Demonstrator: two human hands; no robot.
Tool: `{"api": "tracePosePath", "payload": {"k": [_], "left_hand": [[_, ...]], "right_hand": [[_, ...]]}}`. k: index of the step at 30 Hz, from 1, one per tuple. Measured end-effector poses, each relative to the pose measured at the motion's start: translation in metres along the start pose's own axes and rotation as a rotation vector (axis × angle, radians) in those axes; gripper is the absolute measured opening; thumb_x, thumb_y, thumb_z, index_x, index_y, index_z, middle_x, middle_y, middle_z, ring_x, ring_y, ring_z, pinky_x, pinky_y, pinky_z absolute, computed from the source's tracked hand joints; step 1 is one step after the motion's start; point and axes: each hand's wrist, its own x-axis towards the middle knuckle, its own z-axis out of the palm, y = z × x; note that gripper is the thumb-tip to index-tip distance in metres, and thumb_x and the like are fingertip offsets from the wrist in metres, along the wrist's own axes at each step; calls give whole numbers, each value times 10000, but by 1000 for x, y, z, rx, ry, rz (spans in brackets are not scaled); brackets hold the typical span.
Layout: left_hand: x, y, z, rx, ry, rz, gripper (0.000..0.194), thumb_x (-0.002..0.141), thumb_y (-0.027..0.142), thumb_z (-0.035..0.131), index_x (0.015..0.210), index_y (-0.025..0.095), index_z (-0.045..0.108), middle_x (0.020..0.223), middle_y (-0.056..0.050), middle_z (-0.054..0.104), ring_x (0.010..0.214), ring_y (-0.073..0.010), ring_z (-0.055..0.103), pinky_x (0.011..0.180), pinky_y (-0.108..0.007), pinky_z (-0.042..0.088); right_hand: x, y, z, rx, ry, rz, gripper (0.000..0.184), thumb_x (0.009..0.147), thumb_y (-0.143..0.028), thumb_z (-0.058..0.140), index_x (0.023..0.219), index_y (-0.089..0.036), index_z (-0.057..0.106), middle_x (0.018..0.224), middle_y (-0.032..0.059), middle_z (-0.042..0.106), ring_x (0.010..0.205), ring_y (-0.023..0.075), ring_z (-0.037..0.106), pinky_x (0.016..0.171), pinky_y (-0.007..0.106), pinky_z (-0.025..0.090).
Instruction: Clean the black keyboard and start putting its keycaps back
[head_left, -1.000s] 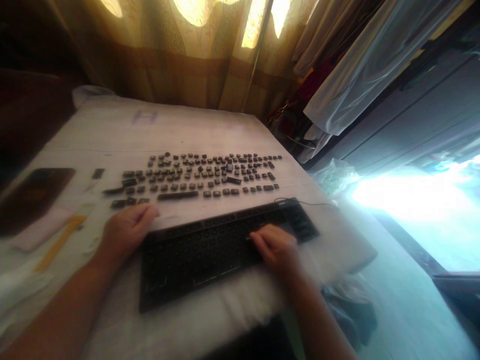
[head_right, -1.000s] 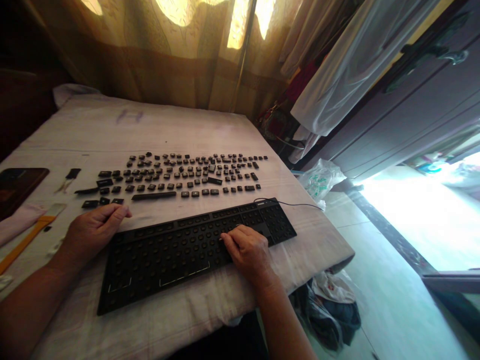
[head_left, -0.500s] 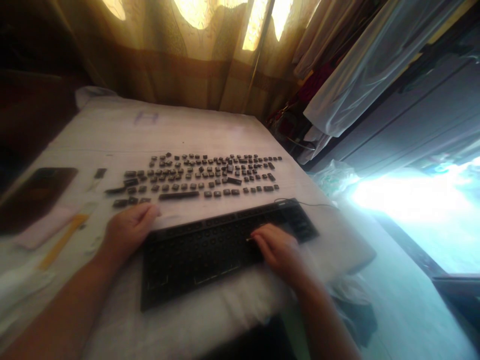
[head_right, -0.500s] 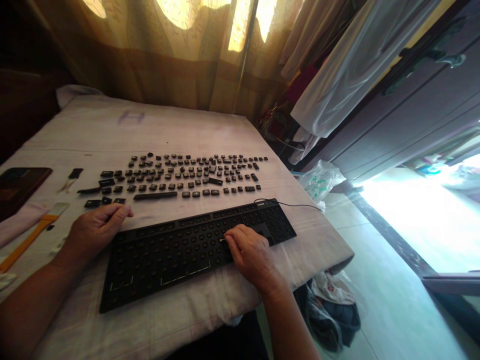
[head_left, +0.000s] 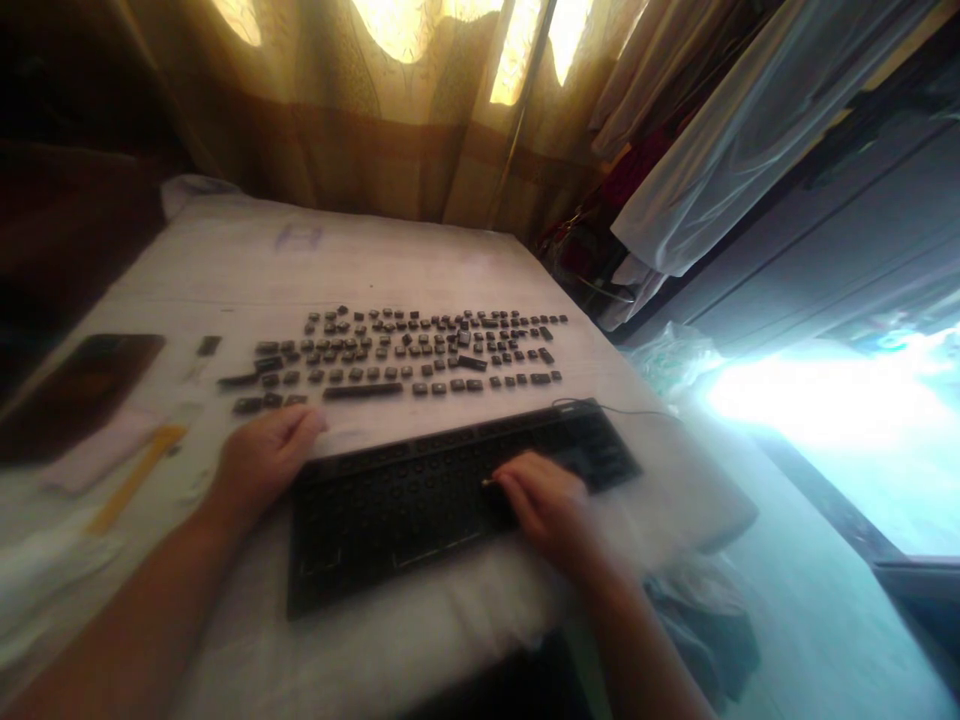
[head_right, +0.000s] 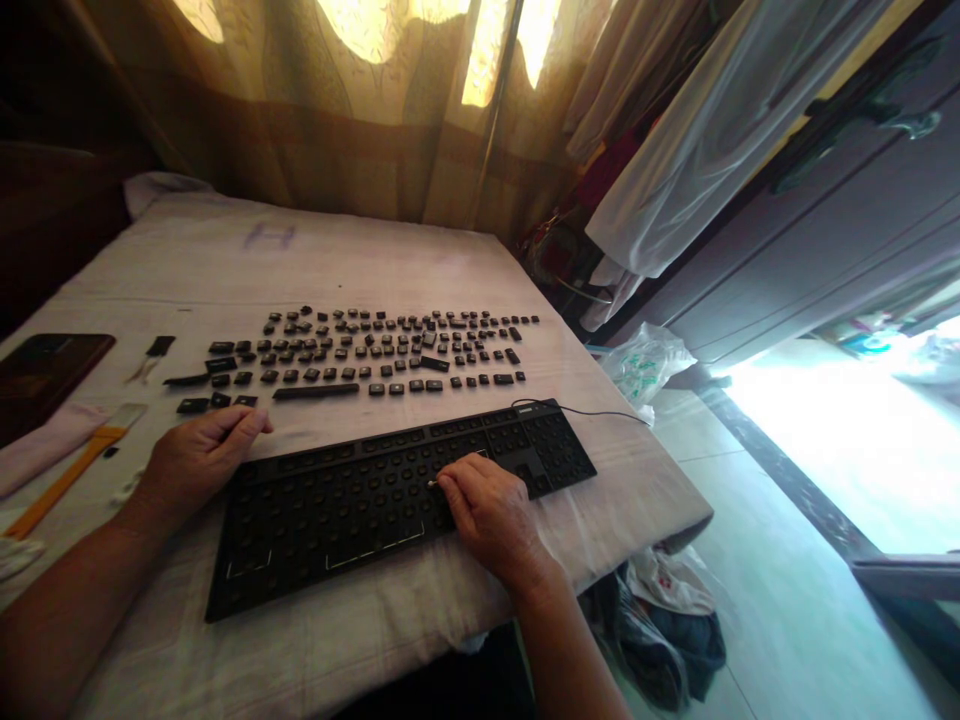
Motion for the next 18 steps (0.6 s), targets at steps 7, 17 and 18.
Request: {"api": "tracePosePath", "payload": {"k": [7, 17, 18], "left_hand": [[-1, 0, 0, -3, 0, -4, 460, 813, 562, 357, 763, 229, 671, 744, -27, 711, 728, -217, 657, 682, -296, 443], [-1, 4, -2, 0, -5, -6, 467, 809, 559, 352, 762, 219, 669, 745, -35, 709, 722, -219, 656, 680, -300, 439], [-1, 4, -1, -1, -5, -7, 470, 810, 561, 350, 762, 220, 670, 745, -35, 711, 721, -219, 658, 677, -301, 439]], "right_hand": [[1, 0, -2, -55, -19, -29, 249, 1015, -222, 491, 829, -196, 655, 779, 38, 672, 730, 166, 633, 681, 267, 478], [5, 1, -1, -99, -10, -28, 409, 1014, -281, 505, 632, -201, 624, 624, 11, 604, 586, 121, 564, 578, 238, 415], [5, 1, -1, -103, -7, -32, 428, 1018, -291, 501, 616, -200, 615, 612, 8, 594, 572, 117, 555, 571, 238, 408]]}}
